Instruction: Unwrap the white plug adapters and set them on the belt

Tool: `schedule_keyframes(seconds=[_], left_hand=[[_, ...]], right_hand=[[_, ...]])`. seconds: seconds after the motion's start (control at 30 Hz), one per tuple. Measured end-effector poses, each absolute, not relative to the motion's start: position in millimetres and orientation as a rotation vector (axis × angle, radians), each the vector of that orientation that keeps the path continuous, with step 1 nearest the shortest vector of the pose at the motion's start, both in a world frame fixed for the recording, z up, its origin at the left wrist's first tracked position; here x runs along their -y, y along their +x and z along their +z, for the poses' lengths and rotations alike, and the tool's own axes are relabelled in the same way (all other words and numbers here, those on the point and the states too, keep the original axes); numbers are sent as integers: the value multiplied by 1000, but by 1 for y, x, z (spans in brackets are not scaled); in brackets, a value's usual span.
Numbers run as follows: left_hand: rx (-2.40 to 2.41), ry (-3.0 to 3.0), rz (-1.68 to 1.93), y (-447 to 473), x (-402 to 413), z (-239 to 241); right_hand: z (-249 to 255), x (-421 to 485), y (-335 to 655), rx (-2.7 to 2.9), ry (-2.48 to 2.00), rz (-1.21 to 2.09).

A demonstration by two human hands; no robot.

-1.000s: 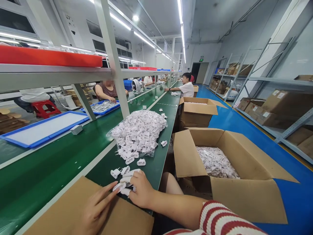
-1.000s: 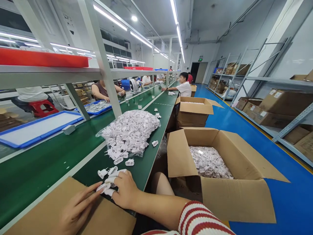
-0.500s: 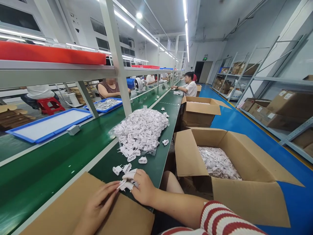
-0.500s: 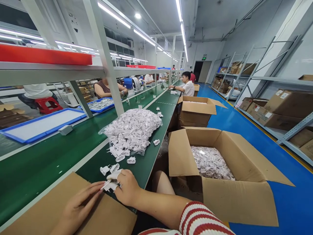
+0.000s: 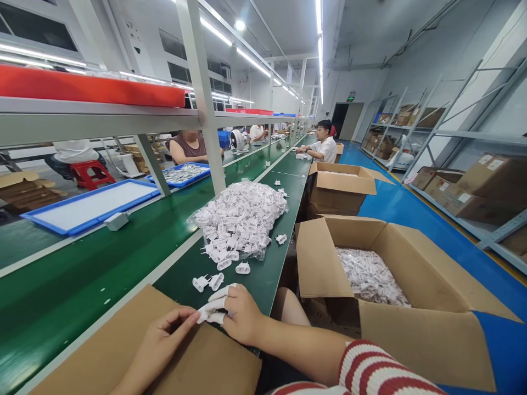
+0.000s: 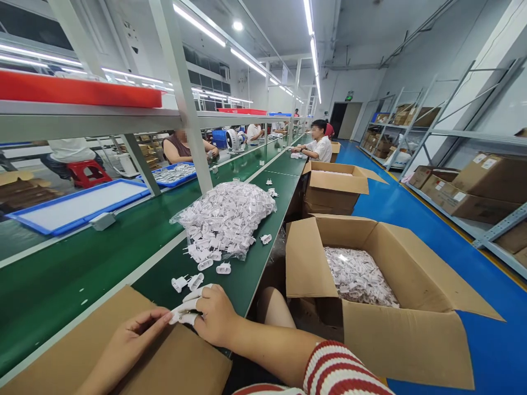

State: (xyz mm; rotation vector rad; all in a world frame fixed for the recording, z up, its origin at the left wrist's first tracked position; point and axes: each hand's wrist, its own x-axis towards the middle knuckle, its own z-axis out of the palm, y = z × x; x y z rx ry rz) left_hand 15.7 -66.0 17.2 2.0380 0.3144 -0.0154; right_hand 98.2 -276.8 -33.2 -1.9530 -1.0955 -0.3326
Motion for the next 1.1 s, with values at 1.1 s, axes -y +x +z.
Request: schedule_keyframes(seconds=[1.1], left_hand=[[-190,2092,27,14,70,15]], right_hand=[[-30,277,98,911,-1684,-374]])
